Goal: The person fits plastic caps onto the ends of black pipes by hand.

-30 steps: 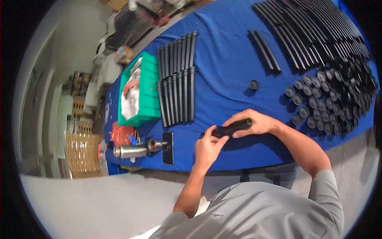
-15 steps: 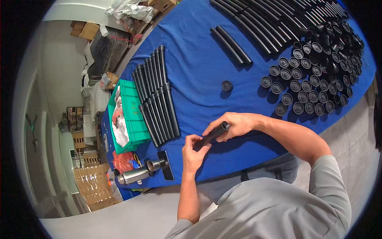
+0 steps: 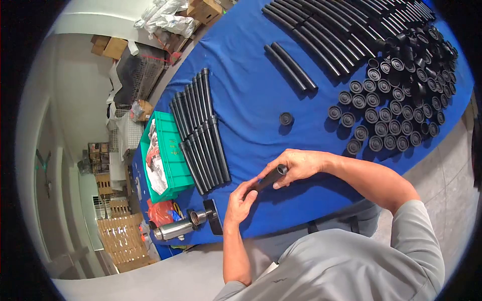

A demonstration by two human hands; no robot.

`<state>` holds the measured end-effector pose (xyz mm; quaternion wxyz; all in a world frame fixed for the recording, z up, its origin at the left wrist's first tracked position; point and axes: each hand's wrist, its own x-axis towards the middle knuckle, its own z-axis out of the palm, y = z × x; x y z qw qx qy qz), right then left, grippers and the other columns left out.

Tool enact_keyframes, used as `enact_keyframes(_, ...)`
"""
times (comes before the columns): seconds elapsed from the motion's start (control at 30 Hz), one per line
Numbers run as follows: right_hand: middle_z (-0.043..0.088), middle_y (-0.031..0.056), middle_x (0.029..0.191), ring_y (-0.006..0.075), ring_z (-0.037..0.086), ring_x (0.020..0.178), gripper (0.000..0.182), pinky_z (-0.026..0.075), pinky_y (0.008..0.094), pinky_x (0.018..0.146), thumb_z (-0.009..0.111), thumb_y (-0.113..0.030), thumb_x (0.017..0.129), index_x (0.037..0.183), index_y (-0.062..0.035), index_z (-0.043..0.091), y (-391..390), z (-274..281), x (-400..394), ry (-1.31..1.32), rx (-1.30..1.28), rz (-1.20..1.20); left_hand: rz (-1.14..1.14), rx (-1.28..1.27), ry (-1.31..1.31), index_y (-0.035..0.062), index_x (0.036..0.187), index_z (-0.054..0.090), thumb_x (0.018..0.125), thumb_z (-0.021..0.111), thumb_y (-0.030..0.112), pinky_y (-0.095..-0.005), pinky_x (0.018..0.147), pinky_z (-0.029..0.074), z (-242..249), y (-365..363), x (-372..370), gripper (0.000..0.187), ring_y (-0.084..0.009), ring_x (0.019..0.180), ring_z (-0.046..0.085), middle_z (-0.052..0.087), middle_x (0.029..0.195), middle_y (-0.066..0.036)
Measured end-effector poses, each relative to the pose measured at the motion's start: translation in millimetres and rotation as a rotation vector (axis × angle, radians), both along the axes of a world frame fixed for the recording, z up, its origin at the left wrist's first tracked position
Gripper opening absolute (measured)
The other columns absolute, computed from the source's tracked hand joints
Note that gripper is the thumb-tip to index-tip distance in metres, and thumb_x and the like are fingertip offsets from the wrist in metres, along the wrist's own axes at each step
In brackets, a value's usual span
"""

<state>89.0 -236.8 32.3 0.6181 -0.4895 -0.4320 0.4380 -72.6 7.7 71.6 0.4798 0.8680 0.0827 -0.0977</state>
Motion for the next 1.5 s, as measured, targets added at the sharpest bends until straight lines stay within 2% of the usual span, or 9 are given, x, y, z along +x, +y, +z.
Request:
enact_keyframes(0.13,0.071,0.0026,0.083,0.0107,0.063,0.07,0.05,0.053,0.029,0.064,0.071,-0.012,0.09,0.139,-0.0114,0.063,2.4,-7.0,-0.4,-0.074,0.026,-0.031,0.033,0.124,-0.072,0.0011,0.126,0.061,0.083,0.082,0.008,-0.0329,0.084,0.054,-10.9,-8.7,-1.8,0.048,-0.0156,0.095,0.066,0.07,0.106,-0.009)
enact_keyframes(0.37,0.071,0.0013,0.091,0.0101,0.064,0.078,0.053,0.052,0.0266,0.066,0.068,-0.01,0.092,0.144,-0.0111,0.059,-1.8,-1.7,3.2,0.171,0.044,0.131,0.105,-0.275,0.134,0.0001,0.111,0.069,0.089,0.08,0.033,-0.0278,0.074,0.046,1.0,-8.6,-6.6,0.042,-0.0115,0.077,0.056,0.062,0.087,0.001)
enact_keyframes(0.57,0.072,0.003,0.092,0.0103,0.065,0.08,0.053,0.053,0.0267,0.067,0.07,-0.011,0.092,0.143,-0.0089,0.058,-3.1,-0.5,5.9,0.095,0.011,0.165,-0.137,-0.069,0.065,-0.0014,0.118,0.069,0.095,0.071,0.046,-0.0283,0.082,0.05,-7.0,9.1,-4.7,0.053,-0.0132,0.088,0.064,0.069,0.1,-0.006)
enact_keyframes(0.67,0.072,0.0032,0.093,0.0106,0.065,0.079,0.051,0.053,0.0271,0.067,0.071,-0.012,0.092,0.142,-0.0076,0.059,-3.2,-4.3,4.9,0.211,0.059,0.192,0.066,-0.262,0.205,-0.0005,0.121,0.068,0.094,0.072,0.045,-0.0291,0.085,0.051,-5.2,2.0,-9.7,0.053,-0.0144,0.095,0.065,0.069,0.107,-0.007)
enact_keyframes(0.97,0.07,0.0038,0.091,0.0127,0.065,0.081,0.059,0.054,0.029,0.073,0.078,-0.018,0.089,0.143,-0.0065,0.058,-2.9,-3.8,7.4,0.188,0.033,0.116,0.043,-0.342,0.044,-0.0002,0.123,0.065,0.09,0.08,0.028,-0.031,0.088,0.051,-11.1,-17.4,-10.5,0.045,-0.0151,0.098,0.063,0.067,0.105,-0.005)
enact_keyframes(1.07,0.069,0.0075,0.098,0.0169,0.065,0.087,0.069,0.054,0.0341,0.08,0.082,-0.03,0.086,0.144,-0.0058,0.056,-0.5,-5.6,6.8,-0.028,0.054,-0.055,0.142,-0.663,-0.082,0.002,0.128,0.062,0.088,0.081,0.025,-0.036,0.087,0.053,-18.3,-34.4,-10.4,0.05,-0.0199,0.091,0.064,0.067,0.1,-0.008)
enact_keyframes(1.2,0.065,0.0162,0.124,0.026,0.066,0.105,0.093,0.053,0.0421,0.093,0.085,-0.049,0.079,0.153,-0.008,0.045,1.3,-4.1,0.2,-0.154,-0.019,0.023,0.362,-1.132,-0.336,0.0099,0.126,0.062,0.093,0.075,0.02,-0.051,0.104,0.05,-5.6,-62.7,-0.2,0.037,-0.0289,0.112,0.063,0.068,0.114,-0.012)
enact_keyframes(1.37,0.069,0.0076,0.098,0.0134,0.065,0.079,0.061,0.056,0.0326,0.073,0.076,-0.017,0.086,0.143,-0.0062,0.057,-1.1,5.5,-0.3,-0.019,-0.049,0.024,0.515,-1.249,-0.244,0.0114,0.122,0.06,0.095,0.072,0.015,-0.0449,0.1,0.053,-25.0,-60.4,-8.9,0.03,-0.0269,0.117,0.064,0.067,0.124,-0.014)
enact_keyframes(1.5,0.068,0.0058,0.085,0.011,0.064,0.07,0.049,0.055,0.0287,0.066,0.071,-0.011,0.088,0.136,-0.0038,0.061,-1.3,6.9,3.0,0.036,-0.091,0.041,0.592,-1.287,0.131,0.0072,0.123,0.06,0.099,0.068,0.021,-0.0396,0.085,0.059,-26.9,-67.2,-16.6,0.029,-0.0271,0.106,0.069,0.069,0.121,-0.016)
